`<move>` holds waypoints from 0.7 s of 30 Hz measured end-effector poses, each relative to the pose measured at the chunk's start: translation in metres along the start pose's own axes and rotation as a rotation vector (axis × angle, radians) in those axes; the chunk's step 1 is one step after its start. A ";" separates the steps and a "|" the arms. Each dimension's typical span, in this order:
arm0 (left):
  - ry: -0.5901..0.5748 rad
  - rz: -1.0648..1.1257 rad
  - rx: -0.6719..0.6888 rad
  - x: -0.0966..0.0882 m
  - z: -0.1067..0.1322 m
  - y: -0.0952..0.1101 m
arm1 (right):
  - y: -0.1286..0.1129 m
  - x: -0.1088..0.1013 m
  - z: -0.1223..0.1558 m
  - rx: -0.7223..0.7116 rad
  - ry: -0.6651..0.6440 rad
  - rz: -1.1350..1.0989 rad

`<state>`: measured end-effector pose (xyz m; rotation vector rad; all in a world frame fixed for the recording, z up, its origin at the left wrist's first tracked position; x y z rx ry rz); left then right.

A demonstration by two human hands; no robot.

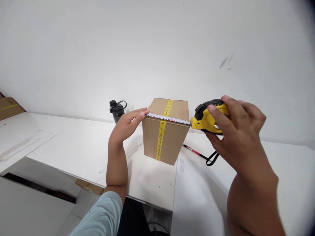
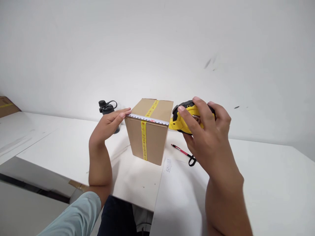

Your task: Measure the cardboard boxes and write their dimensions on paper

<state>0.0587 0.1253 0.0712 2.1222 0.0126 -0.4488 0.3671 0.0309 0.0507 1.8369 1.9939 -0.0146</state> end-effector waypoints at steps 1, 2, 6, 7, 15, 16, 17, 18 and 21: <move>0.013 0.018 -0.001 0.000 -0.002 -0.001 | -0.001 -0.001 0.000 -0.007 0.006 0.012; 0.023 0.037 0.002 0.001 -0.005 -0.002 | -0.001 -0.001 0.000 -0.012 0.009 0.022; 0.015 0.128 0.008 0.005 -0.016 -0.010 | -0.001 -0.003 -0.001 0.010 0.005 0.044; 0.002 0.150 0.001 0.006 -0.018 -0.012 | -0.001 -0.003 -0.001 0.024 0.001 0.045; -0.054 0.281 -0.050 0.001 -0.023 -0.022 | 0.000 -0.005 0.000 0.065 -0.032 -0.022; -0.060 0.288 -0.051 0.001 -0.023 -0.023 | 0.000 -0.005 0.000 0.066 -0.037 -0.023; -0.068 0.291 -0.049 0.001 -0.024 -0.023 | 0.000 -0.005 0.000 0.066 -0.038 -0.022; -0.075 0.294 -0.047 0.001 -0.024 -0.024 | 0.000 -0.005 0.000 0.065 -0.042 -0.020; -0.074 0.321 -0.039 0.003 -0.026 -0.026 | 0.000 -0.005 0.000 0.062 -0.045 -0.018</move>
Point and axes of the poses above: each hand's wrist, its own z-axis away from the middle knuckle, its own x-axis out of the palm, y = z × x, the point moved 4 cm from there along -z, towards the middle knuckle, and after that the axes turned 14 degrees about z, right-handed, at the moved point
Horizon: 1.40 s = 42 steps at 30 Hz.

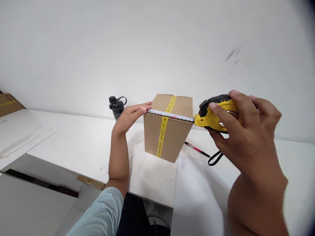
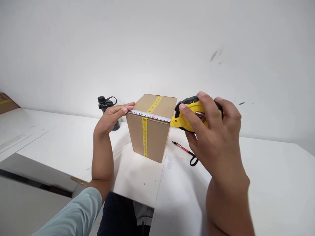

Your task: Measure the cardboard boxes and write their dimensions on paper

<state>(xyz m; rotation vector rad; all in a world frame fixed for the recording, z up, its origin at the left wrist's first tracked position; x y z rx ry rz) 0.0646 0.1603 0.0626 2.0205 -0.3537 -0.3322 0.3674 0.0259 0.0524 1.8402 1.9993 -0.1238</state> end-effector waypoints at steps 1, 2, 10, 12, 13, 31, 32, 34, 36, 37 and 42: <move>0.006 0.013 0.003 0.000 -0.001 -0.001 | 0.000 0.000 0.000 0.000 -0.004 0.002; 0.012 0.024 0.004 0.000 -0.002 -0.002 | 0.000 0.000 0.000 -0.002 -0.002 0.005; 0.059 -0.052 -0.057 0.002 -0.008 -0.010 | 0.000 -0.001 -0.001 -0.001 0.007 -0.015; 0.094 -0.059 -0.103 0.001 -0.009 -0.015 | 0.000 -0.001 -0.001 -0.010 0.030 -0.024; 0.106 -0.052 -0.124 0.001 -0.010 -0.017 | 0.000 0.000 -0.001 -0.016 0.037 -0.023; 0.175 -0.038 -0.182 0.009 -0.016 -0.021 | -0.005 0.013 -0.003 0.029 0.114 -0.014; 0.174 -0.050 -0.180 0.009 -0.016 -0.021 | -0.003 0.013 -0.002 0.013 0.132 -0.016; 0.166 -0.070 -0.174 0.010 -0.016 -0.023 | 0.003 0.010 -0.001 -0.022 0.163 0.028; 0.150 -0.067 -0.162 0.011 -0.017 -0.026 | 0.013 0.010 0.001 -0.024 0.151 0.083; 0.137 -0.057 -0.155 0.012 -0.018 -0.028 | 0.019 0.011 0.002 -0.008 0.148 0.094; 0.060 0.013 -0.154 0.019 -0.022 -0.036 | 0.050 0.026 0.008 0.148 0.382 -0.133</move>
Point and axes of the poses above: each hand's wrist, its own z-axis away from the middle knuckle, its own x-axis out of the palm, y = z × x, the point moved 4 cm from there along -z, towards the middle knuckle, and after that the axes turned 14 degrees about z, right-handed, at the moved point
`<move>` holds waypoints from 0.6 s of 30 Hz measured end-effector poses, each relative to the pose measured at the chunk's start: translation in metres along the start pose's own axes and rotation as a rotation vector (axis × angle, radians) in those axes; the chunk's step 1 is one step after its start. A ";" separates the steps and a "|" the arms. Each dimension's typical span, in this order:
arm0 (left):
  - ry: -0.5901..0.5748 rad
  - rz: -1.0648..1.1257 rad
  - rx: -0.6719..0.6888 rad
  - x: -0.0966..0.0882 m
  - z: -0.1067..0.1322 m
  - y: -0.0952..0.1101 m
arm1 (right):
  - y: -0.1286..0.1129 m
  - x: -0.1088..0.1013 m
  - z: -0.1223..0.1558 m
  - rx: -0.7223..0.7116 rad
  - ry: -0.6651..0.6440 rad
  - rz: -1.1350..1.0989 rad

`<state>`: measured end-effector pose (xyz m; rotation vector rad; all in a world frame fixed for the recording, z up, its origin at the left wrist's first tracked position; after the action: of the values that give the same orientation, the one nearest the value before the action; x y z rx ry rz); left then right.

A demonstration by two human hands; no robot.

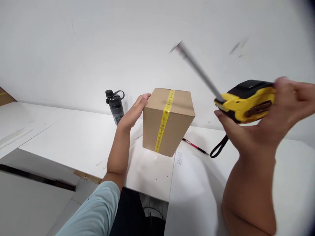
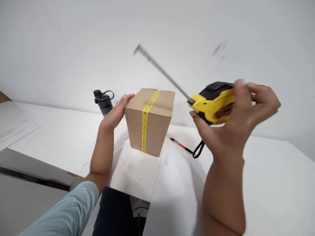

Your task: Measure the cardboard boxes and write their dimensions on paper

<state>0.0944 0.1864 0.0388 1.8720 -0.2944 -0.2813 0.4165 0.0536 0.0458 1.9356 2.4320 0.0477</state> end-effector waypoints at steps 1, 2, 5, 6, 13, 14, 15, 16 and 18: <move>-0.004 0.007 -0.005 0.001 0.000 0.000 | 0.005 0.003 0.002 0.079 0.059 -0.065; -0.003 0.010 -0.009 0.002 0.000 0.000 | 0.009 0.008 0.004 0.192 0.089 -0.140; 0.008 -0.010 -0.022 0.003 0.001 0.003 | 0.018 0.028 0.013 0.720 -0.027 -0.499; 0.004 -0.022 -0.023 0.003 0.001 0.004 | 0.017 0.036 0.017 0.914 -0.112 -0.655; -0.091 -0.010 0.019 0.004 -0.007 -0.005 | -0.024 0.065 0.023 1.406 -0.545 -1.227; -0.074 0.006 0.054 0.003 -0.009 -0.006 | -0.032 0.065 0.022 1.413 -0.507 -1.243; -0.038 0.023 0.105 0.001 -0.010 -0.005 | -0.040 0.064 0.021 1.402 -0.470 -1.260; 0.013 0.035 0.166 -0.002 -0.011 -0.003 | -0.050 0.063 0.019 1.375 -0.444 -1.280; 0.113 0.019 0.281 -0.010 -0.007 0.006 | -0.067 0.058 0.015 1.305 -0.460 -1.318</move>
<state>0.0869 0.1939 0.0469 2.1515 -0.2856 -0.1246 0.3390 0.0957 0.0275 -0.2448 2.8661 -1.9836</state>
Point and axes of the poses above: each hand's wrist, its own z-axis away from the middle knuckle, its own x-axis out of the palm, y = z × x, the point moved 4 cm from there along -z, towards the middle knuckle, and after that the axes turned 14 degrees about z, right-handed, at the moved point
